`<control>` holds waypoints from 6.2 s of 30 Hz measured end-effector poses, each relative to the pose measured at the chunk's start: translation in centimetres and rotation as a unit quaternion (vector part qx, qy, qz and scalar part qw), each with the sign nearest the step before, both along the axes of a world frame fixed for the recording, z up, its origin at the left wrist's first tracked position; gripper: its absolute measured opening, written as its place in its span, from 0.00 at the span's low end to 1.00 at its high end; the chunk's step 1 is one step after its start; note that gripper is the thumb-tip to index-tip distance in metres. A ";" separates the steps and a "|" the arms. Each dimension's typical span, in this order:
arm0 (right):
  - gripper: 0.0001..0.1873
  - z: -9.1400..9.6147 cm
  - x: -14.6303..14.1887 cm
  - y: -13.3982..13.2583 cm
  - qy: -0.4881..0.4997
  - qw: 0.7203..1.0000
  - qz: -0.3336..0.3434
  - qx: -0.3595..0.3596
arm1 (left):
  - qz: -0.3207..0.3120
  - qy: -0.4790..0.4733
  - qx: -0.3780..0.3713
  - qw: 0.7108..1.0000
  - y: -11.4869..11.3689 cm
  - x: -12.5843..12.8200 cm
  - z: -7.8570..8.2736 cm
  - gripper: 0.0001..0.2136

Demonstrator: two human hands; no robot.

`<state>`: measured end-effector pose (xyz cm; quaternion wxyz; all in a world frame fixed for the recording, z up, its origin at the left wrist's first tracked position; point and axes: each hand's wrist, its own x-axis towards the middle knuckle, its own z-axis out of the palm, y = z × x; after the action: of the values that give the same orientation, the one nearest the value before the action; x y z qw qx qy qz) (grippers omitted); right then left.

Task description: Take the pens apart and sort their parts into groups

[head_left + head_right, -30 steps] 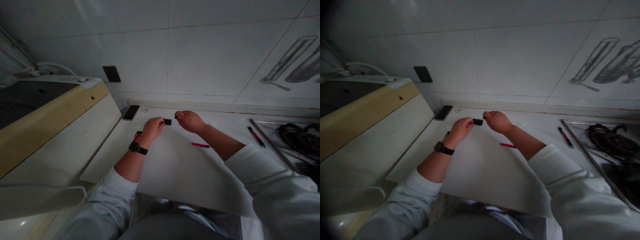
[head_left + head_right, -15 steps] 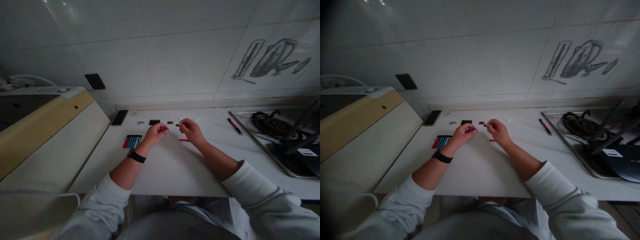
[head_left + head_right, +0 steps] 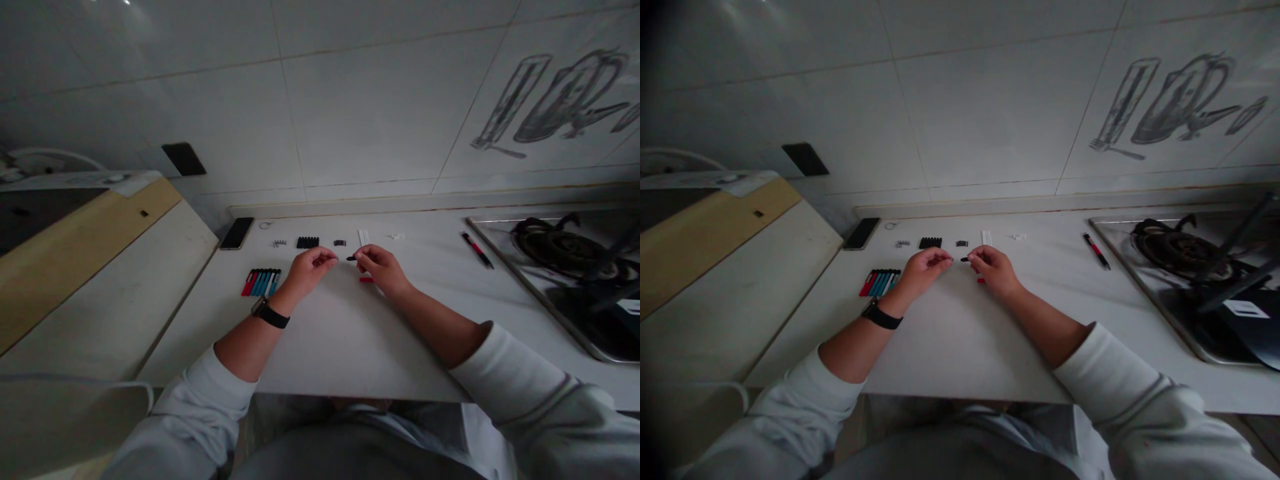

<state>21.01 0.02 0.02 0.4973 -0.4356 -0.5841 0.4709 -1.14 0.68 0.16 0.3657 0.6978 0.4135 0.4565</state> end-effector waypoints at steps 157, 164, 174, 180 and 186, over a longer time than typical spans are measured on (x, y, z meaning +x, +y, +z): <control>0.07 -0.1 1.5 7.4 -0.493 0.802 0.086 0.325 | 0.056 0.256 0.221 0.940 0.0 -0.5 -0.2 0.04; 0.08 0.0 0.8 6.7 -0.489 0.786 0.147 0.348 | 0.062 0.253 0.221 0.940 0.1 -0.5 -0.1 0.04; 0.13 0.5 1.1 6.0 -0.392 0.869 0.048 0.300 | 0.074 0.254 0.223 0.938 0.4 -0.6 -0.5 0.03; 0.11 5.0 2.2 3.3 -0.269 0.926 -0.041 0.261 | 0.072 0.244 0.225 0.940 0.4 -0.4 -0.6 0.02; 0.15 3.9 2.3 1.7 -0.101 0.984 -0.040 0.144 | 0.055 0.231 0.235 0.943 0.3 -0.2 -0.4 0.03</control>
<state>23.28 1.76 3.88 0.5118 -0.4277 -0.6749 0.3156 -1.38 0.95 -0.24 0.0603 0.8263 0.4050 0.3867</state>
